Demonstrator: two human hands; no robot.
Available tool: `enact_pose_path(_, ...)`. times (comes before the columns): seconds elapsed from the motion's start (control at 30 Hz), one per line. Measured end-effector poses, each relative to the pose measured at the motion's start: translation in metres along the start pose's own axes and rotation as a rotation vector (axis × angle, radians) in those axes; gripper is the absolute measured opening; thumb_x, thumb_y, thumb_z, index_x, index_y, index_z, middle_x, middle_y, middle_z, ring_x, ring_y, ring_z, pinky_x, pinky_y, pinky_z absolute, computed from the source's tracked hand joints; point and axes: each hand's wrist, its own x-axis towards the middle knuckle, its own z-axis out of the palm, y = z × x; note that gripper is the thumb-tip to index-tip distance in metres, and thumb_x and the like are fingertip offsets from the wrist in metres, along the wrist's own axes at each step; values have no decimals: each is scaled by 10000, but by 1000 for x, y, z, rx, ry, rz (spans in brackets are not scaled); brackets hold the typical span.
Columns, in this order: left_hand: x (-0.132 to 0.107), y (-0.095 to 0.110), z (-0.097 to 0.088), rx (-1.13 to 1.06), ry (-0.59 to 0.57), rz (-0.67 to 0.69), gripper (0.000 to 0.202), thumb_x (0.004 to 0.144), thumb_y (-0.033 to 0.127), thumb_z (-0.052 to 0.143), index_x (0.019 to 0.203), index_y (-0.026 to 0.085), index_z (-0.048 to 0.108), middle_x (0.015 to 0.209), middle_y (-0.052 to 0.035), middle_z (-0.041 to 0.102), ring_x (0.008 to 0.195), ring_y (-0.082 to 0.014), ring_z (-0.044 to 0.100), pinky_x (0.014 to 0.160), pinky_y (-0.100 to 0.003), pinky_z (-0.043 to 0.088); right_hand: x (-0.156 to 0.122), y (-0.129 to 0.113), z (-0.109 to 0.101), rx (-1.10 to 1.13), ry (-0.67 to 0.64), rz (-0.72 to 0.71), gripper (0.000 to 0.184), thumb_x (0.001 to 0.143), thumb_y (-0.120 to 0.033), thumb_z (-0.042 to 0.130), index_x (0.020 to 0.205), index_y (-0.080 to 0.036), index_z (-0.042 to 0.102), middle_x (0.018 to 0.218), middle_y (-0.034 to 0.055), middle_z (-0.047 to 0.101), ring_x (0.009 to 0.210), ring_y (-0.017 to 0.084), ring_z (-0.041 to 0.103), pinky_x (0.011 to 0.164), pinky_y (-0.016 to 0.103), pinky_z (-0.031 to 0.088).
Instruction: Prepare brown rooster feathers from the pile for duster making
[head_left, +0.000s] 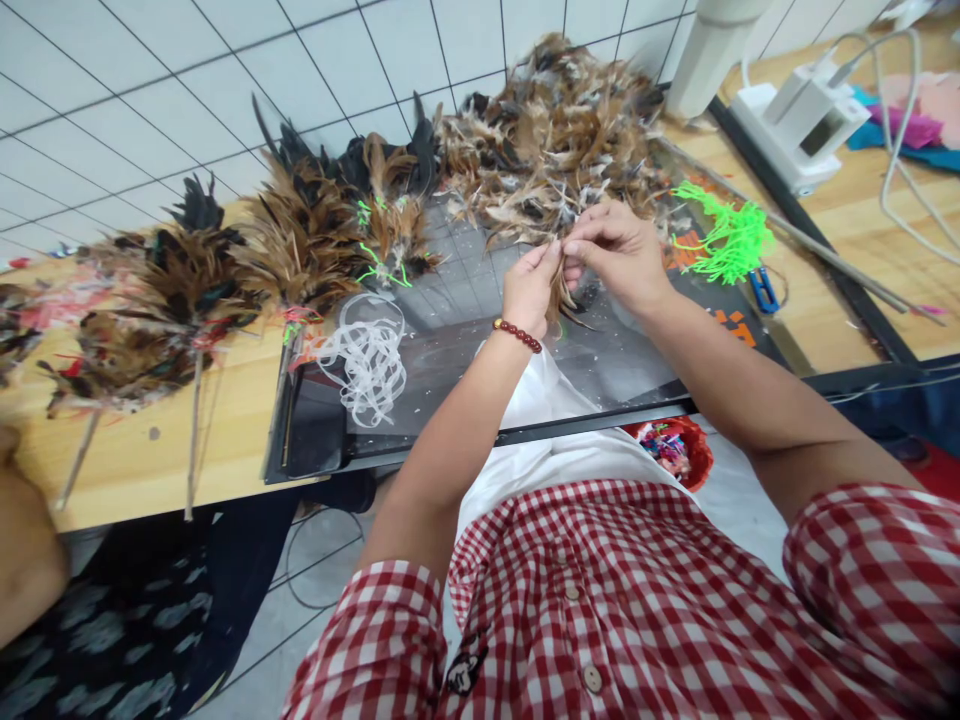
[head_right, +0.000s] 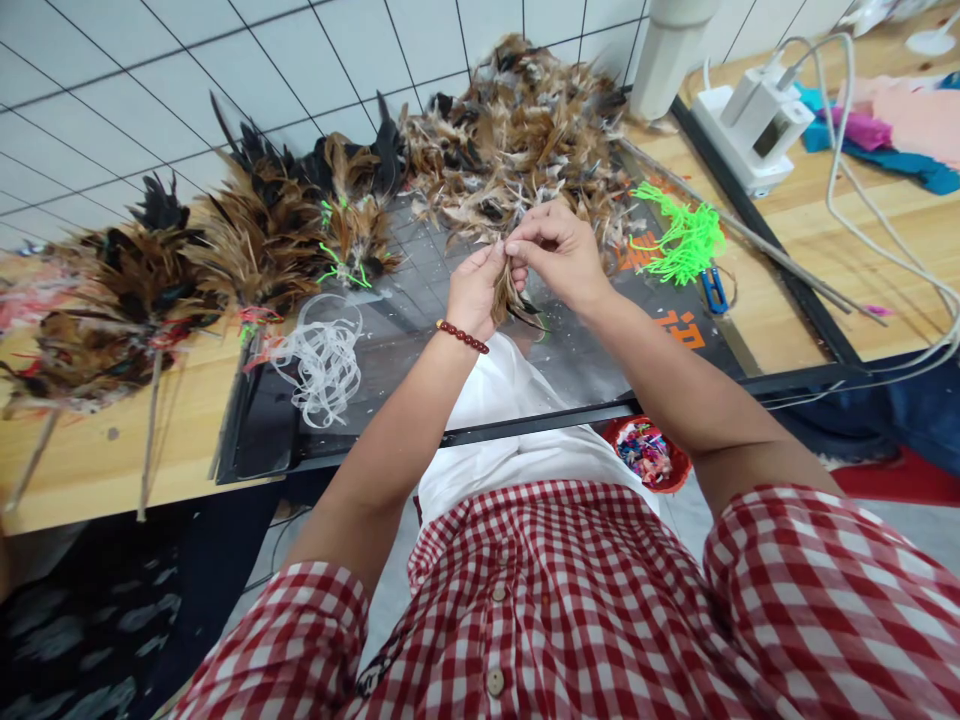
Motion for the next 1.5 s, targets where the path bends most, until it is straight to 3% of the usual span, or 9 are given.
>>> enact_pose_path(0.13, -2, 3, -2, 83, -12, 37, 237, 980, 371, 718, 858, 169, 688, 652, 55, 613, 550, -21, 548, 578, -136, 469, 4, 6, -5, -109, 50, -40, 320, 766, -552, 909, 934, -302, 802, 1078, 44, 715, 1079, 248, 704, 1031, 460, 611)
enact_pose_path(0.3, -9, 11, 0, 30, -118, -24, 281, 978, 374, 721, 809, 160, 652, 629, 68, 543, 497, -8, 457, 542, -148, 422, 8, 4, -9, 20, -119, 41, 605, 697, -743, 874, 1145, -343, 803, 1052, 24, 771, 1074, 252, 729, 944, 456, 643)
enact_pose_path(0.4, -14, 16, 0, 9, -190, -93, 251, 963, 337, 745, 816, 158, 648, 613, 75, 513, 476, -4, 424, 529, -155, 402, 7, -4, -11, 78, -219, 67, 560, 709, -750, 860, 1052, -307, 839, 998, 34, 780, 1030, 244, 746, 954, 457, 638)
enact_pose_path(0.6, -19, 20, -1, 19, -282, -106, 157, 964, 333, 745, 1015, 199, 682, 600, 93, 502, 454, -17, 413, 524, -160, 385, 9, -7, -14, 138, -155, 35, 475, 622, -691, 943, 796, -266, 822, 1109, 59, 763, 1141, 256, 715, 1057, 488, 594)
enact_pose_path(0.77, -12, 18, -5, 156, -303, -35, 197, 919, 353, 787, 899, 176, 701, 700, 28, 666, 613, -72, 612, 673, -199, 496, 9, 1, -14, 72, -47, 12, 448, 644, -684, 934, 742, -271, 793, 1147, 48, 719, 938, 213, 711, 840, 453, 646)
enact_pose_path(0.93, -1, 10, -8, 327, -231, 186, 241, 849, 156, 827, 663, 166, 674, 598, 38, 612, 646, -77, 583, 737, -183, 475, 9, 11, -10, -1, 24, -17, 455, 669, -683, 920, 697, -252, 778, 967, 46, 740, 969, 217, 703, 922, 421, 621)
enact_pose_path(1.13, -7, 12, -6, 240, -153, 72, 299, 951, 336, 745, 731, 173, 624, 553, 78, 475, 534, -50, 515, 632, -169, 465, 8, 5, -10, -38, -5, -62, 508, 868, -778, 695, 1131, -361, 816, 1215, 29, 770, 1166, 246, 709, 1064, 476, 586)
enact_pose_path(1.3, -10, 14, -3, 150, -145, 57, 300, 1012, 430, 655, 835, 190, 615, 575, 98, 422, 466, -30, 386, 574, -162, 453, 8, -5, -11, -166, -126, -159, 529, 888, -794, 651, 1170, -383, 827, 1347, 29, 752, 1407, 272, 607, 1288, 535, 391)
enact_pose_path(1.5, -6, 12, -5, 141, -100, 60, 271, 969, 405, 721, 812, 201, 635, 603, 75, 448, 498, -47, 396, 595, -193, 461, 8, -1, -13, -138, -55, -109, 489, 879, -727, 720, 1234, -401, 800, 1359, 23, 743, 1382, 279, 621, 1231, 549, 461)
